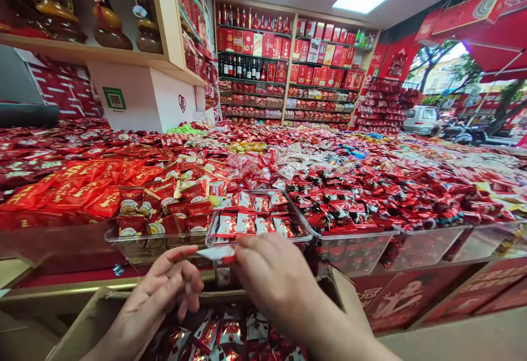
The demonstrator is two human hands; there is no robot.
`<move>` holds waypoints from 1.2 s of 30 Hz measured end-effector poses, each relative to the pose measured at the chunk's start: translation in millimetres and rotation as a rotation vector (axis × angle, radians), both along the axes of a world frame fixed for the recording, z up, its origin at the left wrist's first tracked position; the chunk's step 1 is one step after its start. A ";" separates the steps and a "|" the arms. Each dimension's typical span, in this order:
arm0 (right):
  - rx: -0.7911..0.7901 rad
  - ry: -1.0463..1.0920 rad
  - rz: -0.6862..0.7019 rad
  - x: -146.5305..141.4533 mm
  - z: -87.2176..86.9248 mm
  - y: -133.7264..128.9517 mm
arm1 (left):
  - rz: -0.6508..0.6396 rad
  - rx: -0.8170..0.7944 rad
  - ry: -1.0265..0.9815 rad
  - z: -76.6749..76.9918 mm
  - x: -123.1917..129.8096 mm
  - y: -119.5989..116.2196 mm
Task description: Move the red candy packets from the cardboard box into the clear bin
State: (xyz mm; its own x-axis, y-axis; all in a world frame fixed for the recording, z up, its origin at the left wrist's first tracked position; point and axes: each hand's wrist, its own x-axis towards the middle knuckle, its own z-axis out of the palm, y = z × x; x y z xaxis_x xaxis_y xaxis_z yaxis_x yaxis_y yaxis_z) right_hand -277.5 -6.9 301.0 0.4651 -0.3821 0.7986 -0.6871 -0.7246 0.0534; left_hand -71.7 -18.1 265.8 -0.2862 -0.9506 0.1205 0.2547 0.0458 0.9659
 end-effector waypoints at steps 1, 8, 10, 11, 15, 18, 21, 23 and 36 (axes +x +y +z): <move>0.025 -0.020 -0.034 -10.2 8.0 -3.8 | 0.001 -0.031 -0.059 -2.0 1.2 -0.3; 0.082 0.076 -0.385 -65.3 42.4 -29.0 | -0.128 -0.163 -0.371 -14.2 7.0 -2.3; 0.202 0.241 -0.509 -68.1 42.0 -38.0 | -0.095 -0.180 -0.375 -14.2 5.2 -0.7; 0.278 0.334 -0.546 -67.8 40.8 -42.9 | -0.072 -0.176 -0.372 -13.5 4.1 0.3; 0.515 0.582 -0.571 -63.9 35.6 -61.7 | -0.028 -0.153 -0.382 -10.0 1.0 2.8; 0.674 0.654 -0.583 -62.1 36.5 -70.4 | -0.073 -0.164 -0.444 -9.5 2.2 0.5; 0.754 0.684 -0.592 -58.9 40.4 -74.2 | -0.143 -0.222 -0.536 -11.2 4.6 -3.3; 0.799 0.704 -0.600 -55.2 42.7 -76.0 | -0.149 -0.287 -0.589 -11.9 5.7 -4.7; 0.772 0.435 -0.152 -14.4 39.6 -4.7 | -0.478 -0.513 -1.075 -13.8 6.1 3.0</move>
